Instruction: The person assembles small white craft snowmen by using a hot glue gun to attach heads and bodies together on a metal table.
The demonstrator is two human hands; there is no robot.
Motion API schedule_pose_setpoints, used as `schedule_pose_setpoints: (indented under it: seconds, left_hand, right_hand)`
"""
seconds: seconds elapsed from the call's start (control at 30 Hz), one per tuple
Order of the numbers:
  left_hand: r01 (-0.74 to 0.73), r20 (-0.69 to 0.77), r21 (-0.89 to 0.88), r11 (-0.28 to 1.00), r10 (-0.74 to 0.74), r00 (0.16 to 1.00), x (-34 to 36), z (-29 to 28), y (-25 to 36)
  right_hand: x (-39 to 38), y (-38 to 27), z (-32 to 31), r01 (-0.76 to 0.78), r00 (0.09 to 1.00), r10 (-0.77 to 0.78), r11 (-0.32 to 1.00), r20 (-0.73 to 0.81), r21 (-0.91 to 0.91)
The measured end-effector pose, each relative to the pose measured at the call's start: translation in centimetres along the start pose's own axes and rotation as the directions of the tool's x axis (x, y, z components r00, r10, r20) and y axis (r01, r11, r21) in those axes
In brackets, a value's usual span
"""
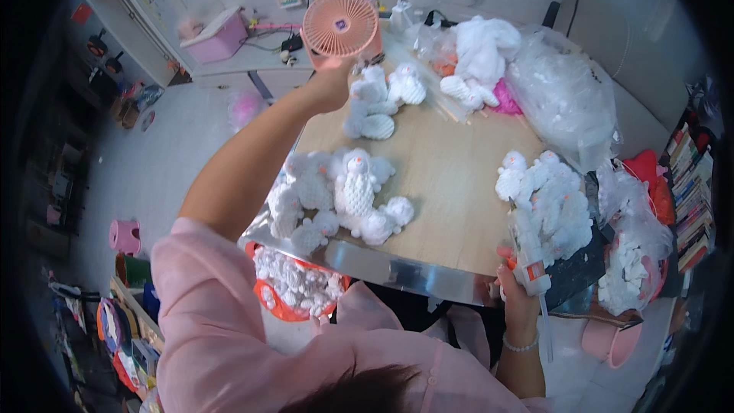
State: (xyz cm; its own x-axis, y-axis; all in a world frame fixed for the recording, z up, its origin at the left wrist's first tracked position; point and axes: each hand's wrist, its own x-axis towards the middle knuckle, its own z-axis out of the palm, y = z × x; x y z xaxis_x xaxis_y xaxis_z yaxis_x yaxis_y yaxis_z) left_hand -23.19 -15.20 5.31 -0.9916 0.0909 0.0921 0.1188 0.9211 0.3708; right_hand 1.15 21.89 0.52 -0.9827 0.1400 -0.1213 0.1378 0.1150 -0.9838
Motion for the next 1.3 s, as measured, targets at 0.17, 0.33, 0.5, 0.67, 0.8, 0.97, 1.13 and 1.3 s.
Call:
schedule_pose_setpoints:
  seconds: [0.17, 0.33, 0.5, 0.67, 0.8, 0.97, 1.13, 1.3]
  left_hand:
    - [0.343, 0.469, 0.0, 0.939, -0.303, 0.83, 3.9, 1.9, 0.7]
    - [0.18, 0.539, 0.039, 0.983, -0.172, 0.825, 2.6, 3.0, 7.4]
    - [0.118, 0.618, -0.068, 0.991, -0.051, 0.784, 1.9, 6.7, 11.4]
    - [-0.011, 0.63, -0.048, 0.999, 0.039, 0.775, 0.5, 8.4, 15.2]
    - [-0.549, 0.552, 0.355, 0.757, 0.304, 0.776, 0.7, 6.9, 14.7]
    - [-0.489, 0.876, 0.256, 0.834, 0.014, 0.483, -0.2, 5.3, 14.6]
    - [-0.415, 0.738, 0.047, 0.909, 0.248, 0.627, -1.0, 5.7, 17.1]
    - [-0.537, 0.519, -0.094, 0.838, 0.502, 0.692, 3.0, 4.2, 23.1]
  right_hand:
    - [-0.7, -0.3, -1.3, 0.007, 0.99, 0.0, 0.999, -0.14, 0.048]
    - [-1.2, 1.2, -2.6, -0.002, 0.985, 0.01, 0.999, -0.17, 0.049]
    - [-0.5, 1.5, -2.3, -0.006, 0.994, 0.008, 1.0, -0.113, 0.024]
    - [-0.3, 2.1, -2.2, 0.042, 0.997, -0.042, 0.999, -0.072, 0.005]
    - [-0.9, 2.2, -2.5, 0.025, 0.994, -0.018, 0.998, -0.109, 0.066]
    - [-1.3, 2.7, -2.7, -0.019, 0.993, 0.038, 0.985, -0.113, 0.169]
    - [-1.1, 2.9, -3.1, -0.004, 0.998, 0.015, 0.987, -0.067, 0.158]
    - [-1.3, 3.6, -5.4, 0.064, 0.992, -0.044, 0.983, -0.117, 0.174]
